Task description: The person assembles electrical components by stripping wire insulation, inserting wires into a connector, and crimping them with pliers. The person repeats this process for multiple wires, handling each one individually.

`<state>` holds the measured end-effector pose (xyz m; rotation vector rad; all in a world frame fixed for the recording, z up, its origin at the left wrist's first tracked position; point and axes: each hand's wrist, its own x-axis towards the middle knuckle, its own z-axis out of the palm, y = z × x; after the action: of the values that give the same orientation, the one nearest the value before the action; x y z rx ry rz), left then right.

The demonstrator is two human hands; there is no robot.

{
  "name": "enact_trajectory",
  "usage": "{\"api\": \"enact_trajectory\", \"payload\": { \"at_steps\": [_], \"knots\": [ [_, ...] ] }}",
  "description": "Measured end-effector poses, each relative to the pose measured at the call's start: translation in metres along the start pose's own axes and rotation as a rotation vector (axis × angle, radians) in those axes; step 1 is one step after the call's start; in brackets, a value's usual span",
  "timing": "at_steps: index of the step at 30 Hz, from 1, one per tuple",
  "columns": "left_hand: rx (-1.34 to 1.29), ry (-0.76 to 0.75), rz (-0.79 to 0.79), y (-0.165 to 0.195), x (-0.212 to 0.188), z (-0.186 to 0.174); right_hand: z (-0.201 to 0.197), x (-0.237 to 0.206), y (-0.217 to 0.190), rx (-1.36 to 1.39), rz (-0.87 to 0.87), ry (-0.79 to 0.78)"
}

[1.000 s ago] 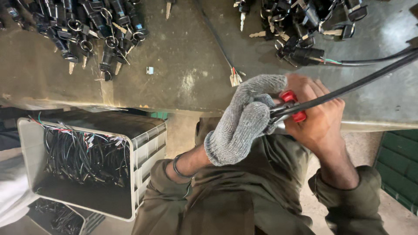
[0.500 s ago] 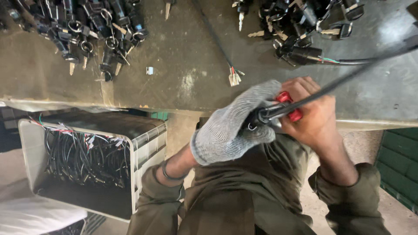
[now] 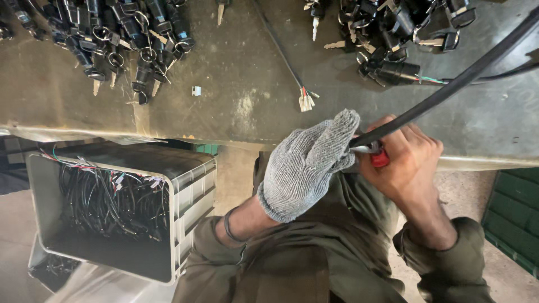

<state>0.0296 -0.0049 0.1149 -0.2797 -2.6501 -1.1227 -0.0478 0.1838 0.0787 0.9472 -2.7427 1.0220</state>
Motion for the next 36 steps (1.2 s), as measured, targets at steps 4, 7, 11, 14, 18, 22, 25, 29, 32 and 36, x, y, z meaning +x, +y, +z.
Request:
{"api": "enact_trajectory", "payload": {
  "at_steps": [4,7,11,14,18,22,25,29,32,36],
  "knots": [
    [0.051,-0.032,-0.011,0.000,0.001,-0.004,0.002,-0.004,-0.002,-0.013,0.041,0.011],
    [0.131,-0.001,0.044,-0.003,0.005,-0.008,0.007,-0.005,-0.003,0.101,-0.025,0.051],
    [-0.060,-0.039,-0.016,-0.001,0.007,-0.014,0.014,-0.002,-0.006,0.028,0.054,0.039],
    [-0.388,-0.101,-0.117,0.005,0.005,-0.023,0.015,0.004,-0.007,0.013,0.135,0.003],
    [-0.359,0.003,0.024,0.010,0.007,-0.023,0.010,0.011,-0.008,0.124,-0.036,0.057],
    [0.086,0.035,0.091,0.004,0.016,-0.016,0.006,0.004,-0.011,0.157,0.014,0.007],
    [-0.039,0.088,0.120,0.001,0.011,-0.014,0.012,-0.001,-0.009,0.164,0.112,-0.032],
    [-0.444,-0.093,-0.034,0.001,0.001,-0.021,0.019,0.000,0.000,0.083,0.099,0.014],
    [-0.770,-0.275,-0.153,-0.001,0.003,-0.025,0.026,0.008,0.008,0.285,-0.173,0.121],
    [-1.006,-0.351,-0.293,0.001,0.002,-0.025,0.030,0.016,0.014,0.525,-0.080,0.018]
  ]
}}
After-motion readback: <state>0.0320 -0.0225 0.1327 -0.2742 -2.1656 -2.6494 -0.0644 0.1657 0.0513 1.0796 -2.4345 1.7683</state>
